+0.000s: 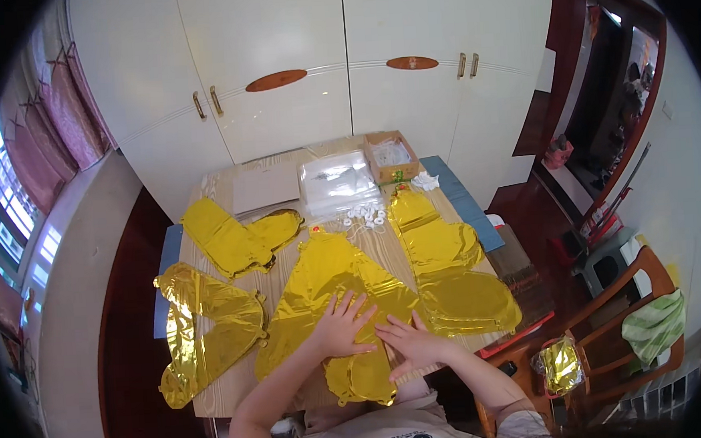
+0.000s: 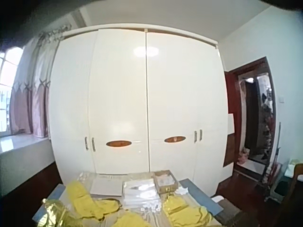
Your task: Folding gold-colored foil sheets into specific shapes on a wooden table.
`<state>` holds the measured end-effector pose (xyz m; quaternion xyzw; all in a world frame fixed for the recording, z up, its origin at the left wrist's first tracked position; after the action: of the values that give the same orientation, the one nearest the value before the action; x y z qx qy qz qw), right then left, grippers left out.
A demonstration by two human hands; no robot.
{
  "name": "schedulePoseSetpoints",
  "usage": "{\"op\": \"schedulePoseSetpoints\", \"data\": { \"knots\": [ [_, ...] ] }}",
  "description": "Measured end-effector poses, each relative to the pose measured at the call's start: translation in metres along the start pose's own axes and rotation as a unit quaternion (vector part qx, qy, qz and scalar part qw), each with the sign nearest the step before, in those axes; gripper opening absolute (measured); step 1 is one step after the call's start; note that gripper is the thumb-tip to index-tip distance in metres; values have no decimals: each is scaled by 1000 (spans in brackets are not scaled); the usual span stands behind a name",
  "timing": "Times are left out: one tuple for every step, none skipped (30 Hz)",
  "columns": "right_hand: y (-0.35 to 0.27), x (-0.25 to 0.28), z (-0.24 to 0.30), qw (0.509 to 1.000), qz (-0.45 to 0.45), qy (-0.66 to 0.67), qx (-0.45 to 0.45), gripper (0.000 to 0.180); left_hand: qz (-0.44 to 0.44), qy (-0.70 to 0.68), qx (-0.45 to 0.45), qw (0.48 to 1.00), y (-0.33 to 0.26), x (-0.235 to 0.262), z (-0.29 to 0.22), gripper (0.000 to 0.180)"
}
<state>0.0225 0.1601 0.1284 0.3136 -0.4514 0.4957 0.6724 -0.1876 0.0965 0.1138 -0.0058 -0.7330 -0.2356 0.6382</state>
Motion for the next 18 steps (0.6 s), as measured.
{"op": "schedulePoseSetpoints", "data": {
  "knots": [
    [5, 2, -6, 1000, -20, 12, -8, 105, -5, -1, 2, 1000, -1, -2, 1, 92],
    [9, 3, -14, 999, -40, 25, -19, 99, -8, -1, 1, 1000, 0, -5, 2, 91],
    [16, 4, -25, 995, -85, 17, -42, 91, -11, 0, 3, 1000, -1, -5, 2, 91],
    [24, 6, -38, 989, -131, 9, -64, 83, -14, 1, 5, 1000, -1, -5, 1, 91],
    [30, 10, -47, 981, -176, 0, -87, 76, -14, 0, 7, 1000, -2, -5, 1, 90],
    [35, 13, -52, 973, -196, -6, -122, 73, -15, 0, 9, 1000, -2, -4, 1, 90],
    [38, 16, -56, 964, -216, -12, -156, 70, -16, 0, 11, 1000, -2, -4, 0, 90],
    [42, 20, -59, 953, -235, -17, -190, 68, -13, 2, 13, 1000, -3, -3, 1, 90],
    [45, 20, -61, 952, -220, -18, -212, 71, -11, 4, 14, 1000, -4, -3, 1, 90],
    [49, 23, -61, 950, -216, -24, -224, 72, -8, 7, 16, 1000, -4, -2, 1, 89],
    [51, 22, -61, 949, -208, -28, -236, 74, -10, 7, 15, 1000, -6, -2, 1, 89],
    [53, 23, -62, 947, -200, -33, -248, 75, -13, 7, 14, 1000, -6, -1, 2, 89],
    [54, 24, -64, 947, -189, -7, -261, 76, -15, 7, 13, 1000, -6, 0, 2, 89],
    [56, 26, -67, 945, -179, 20, -274, 76, -12, 7, 15, 1000, -6, 0, 3, 89],
    [56, 27, -70, 942, -168, 47, -288, 77, -10, 7, 16, 1000, -5, 0, 3, 90],
    [53, 26, -73, 942, -156, 46, -293, 74, -8, 7, 16, 1000, -5, 0, 3, 91],
    [52, 27, -75, 943, -146, 44, -297, 71, -7, 5, 18, 1000, -5, 0, 3, 92],
    [50, 29, -77, 943, -135, 43, -302, 68, -7, 3, 19, 1000, -5, -1, 4, 93]
  ]
}}
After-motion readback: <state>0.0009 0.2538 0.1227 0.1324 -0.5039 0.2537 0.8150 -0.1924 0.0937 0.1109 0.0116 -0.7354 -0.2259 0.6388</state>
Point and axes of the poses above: each hand's wrist, its own y-axis towards the middle knuckle, its own x-axis out of the back of the hand, z = x × y, the point moved 2 cm from there along y, towards the middle knuckle, and after that the axes turned 12 degrees about -z, right-handed, at the moved point
